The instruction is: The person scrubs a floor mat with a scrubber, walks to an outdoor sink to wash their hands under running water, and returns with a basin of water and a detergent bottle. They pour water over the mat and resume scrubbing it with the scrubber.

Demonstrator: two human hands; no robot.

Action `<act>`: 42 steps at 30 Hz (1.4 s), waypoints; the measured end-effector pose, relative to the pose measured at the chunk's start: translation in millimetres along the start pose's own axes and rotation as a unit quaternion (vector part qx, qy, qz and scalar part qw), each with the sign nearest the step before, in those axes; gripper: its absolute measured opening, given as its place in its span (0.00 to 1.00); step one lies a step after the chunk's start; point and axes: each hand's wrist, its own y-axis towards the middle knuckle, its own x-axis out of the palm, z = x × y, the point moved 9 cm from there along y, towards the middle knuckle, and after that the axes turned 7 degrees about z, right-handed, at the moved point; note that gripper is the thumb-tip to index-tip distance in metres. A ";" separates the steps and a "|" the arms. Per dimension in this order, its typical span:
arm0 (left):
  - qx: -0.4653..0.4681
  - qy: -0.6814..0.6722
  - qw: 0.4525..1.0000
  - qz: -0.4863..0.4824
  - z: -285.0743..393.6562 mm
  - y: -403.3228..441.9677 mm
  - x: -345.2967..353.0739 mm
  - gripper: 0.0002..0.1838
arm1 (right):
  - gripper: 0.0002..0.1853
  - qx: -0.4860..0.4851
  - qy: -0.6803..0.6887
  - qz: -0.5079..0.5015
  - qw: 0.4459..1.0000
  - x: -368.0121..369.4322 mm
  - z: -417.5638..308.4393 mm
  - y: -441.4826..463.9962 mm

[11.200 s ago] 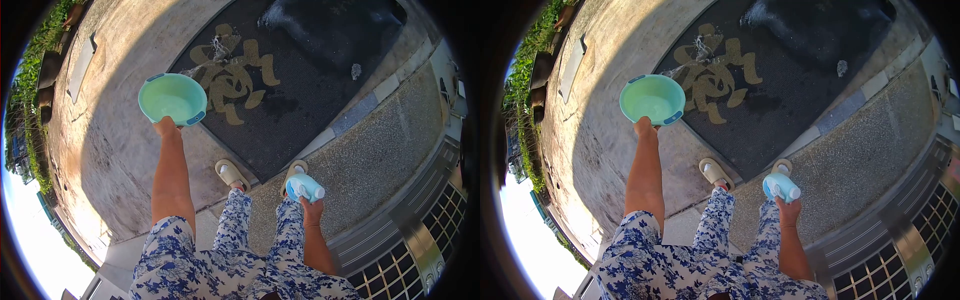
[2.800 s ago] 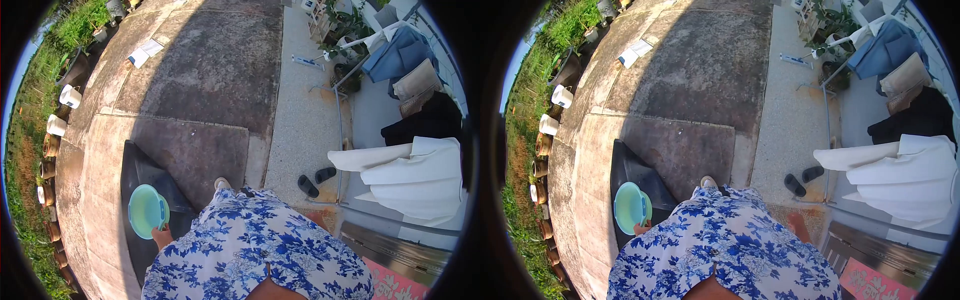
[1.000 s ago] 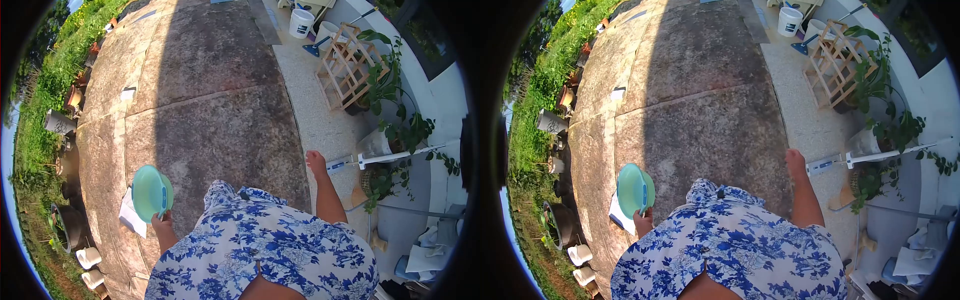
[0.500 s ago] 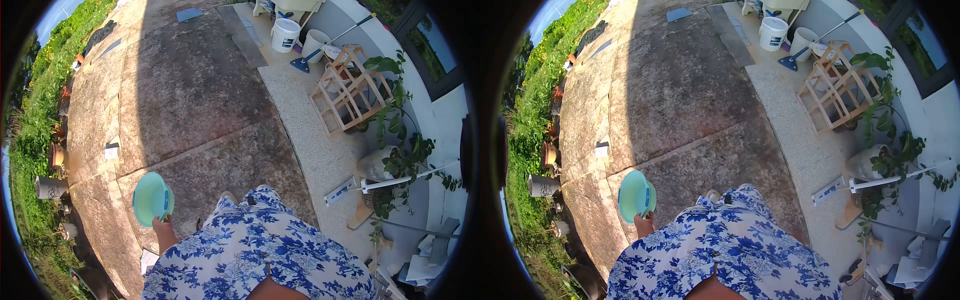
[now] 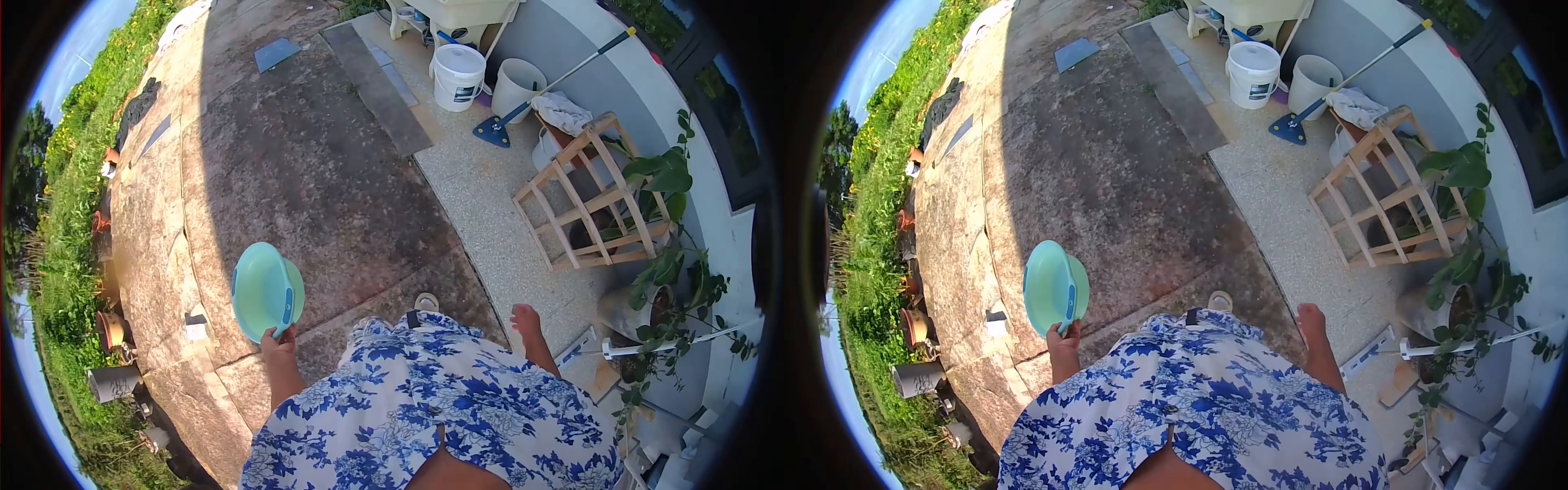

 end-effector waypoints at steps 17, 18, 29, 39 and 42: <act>0.063 0.126 0.987 0.082 27.9 142.3 453.8 0.17 | 0.06 -0.424 -0.466 -0.127 0.766 170.6 -255.9 135.5; 0.074 0.141 0.986 0.050 28.7 139.8 508.7 0.17 | 0.06 -0.387 -0.431 -0.132 0.805 183.2 -265.7 145.0; 0.058 0.197 0.968 -0.142 -72.9 109.8 894.8 0.20 | 0.09 0.023 -0.081 -0.155 0.984 178.4 -397.6 398.7; 0.070 0.284 0.944 -0.153 -123.4 80.7 1066.4 0.19 | 0.14 -0.133 -0.016 0.093 0.987 159.4 -786.4 541.0; 0.072 0.308 0.928 -0.196 -139.0 61.2 1138.1 0.19 | 0.13 -0.200 -0.042 0.130 0.970 178.9 -840.5 563.1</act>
